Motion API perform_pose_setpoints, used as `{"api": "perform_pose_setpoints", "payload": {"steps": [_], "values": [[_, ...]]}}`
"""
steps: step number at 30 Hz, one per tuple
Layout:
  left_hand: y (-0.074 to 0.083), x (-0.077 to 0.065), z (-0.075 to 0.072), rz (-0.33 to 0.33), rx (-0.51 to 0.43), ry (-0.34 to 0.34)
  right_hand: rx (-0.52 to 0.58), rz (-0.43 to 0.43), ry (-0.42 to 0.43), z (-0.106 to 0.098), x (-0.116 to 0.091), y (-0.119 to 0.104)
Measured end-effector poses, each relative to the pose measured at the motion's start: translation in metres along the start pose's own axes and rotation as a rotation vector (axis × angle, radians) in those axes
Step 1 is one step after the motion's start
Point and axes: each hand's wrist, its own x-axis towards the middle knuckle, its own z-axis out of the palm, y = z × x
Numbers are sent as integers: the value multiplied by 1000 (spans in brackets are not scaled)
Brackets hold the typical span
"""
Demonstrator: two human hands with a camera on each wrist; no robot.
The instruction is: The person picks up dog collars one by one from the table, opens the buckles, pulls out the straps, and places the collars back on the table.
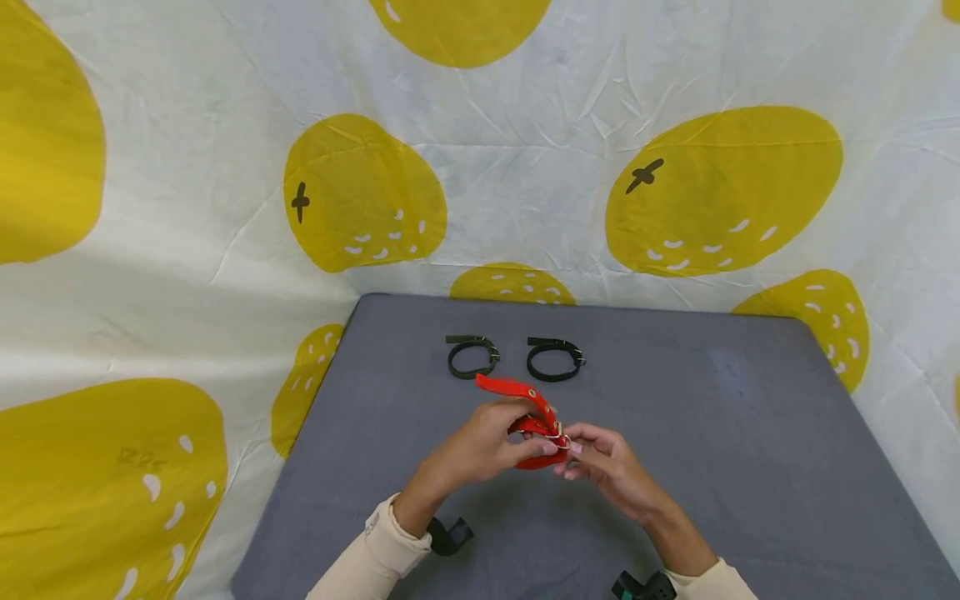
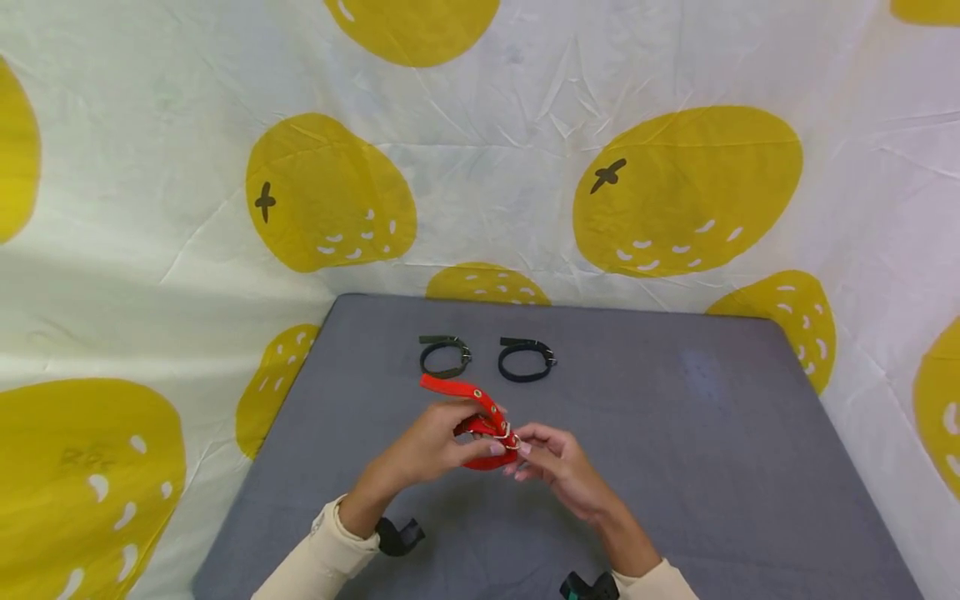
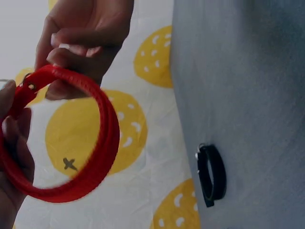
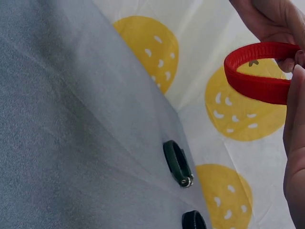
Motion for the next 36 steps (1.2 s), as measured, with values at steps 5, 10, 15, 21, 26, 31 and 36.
{"api": "perform_pose_setpoints", "payload": {"steps": [5, 10, 15, 21, 26, 31, 36], "values": [[2, 1, 5, -25, -43, 23, 17, -14, 8, 1, 3, 2], [3, 3, 7, -23, 14, 4, 23, -32, 6, 2, 4, 3], [2, 5, 8, -47, 30, -58, 6, -33, 17, 2, 4, 4], [2, 4, 10, -81, 31, -91, -16, -5, 34, 1, 4, 5], [4, 4, 10, -76, 4, -97, 5, 4, 24, 2, 5, 4], [4, 3, 12, -56, -6, -101, 40, 17, 20, 1, 3, 4], [5, 1, 13, -63, -35, -100, 76, 6, -28, -1, 0, 6]]}}
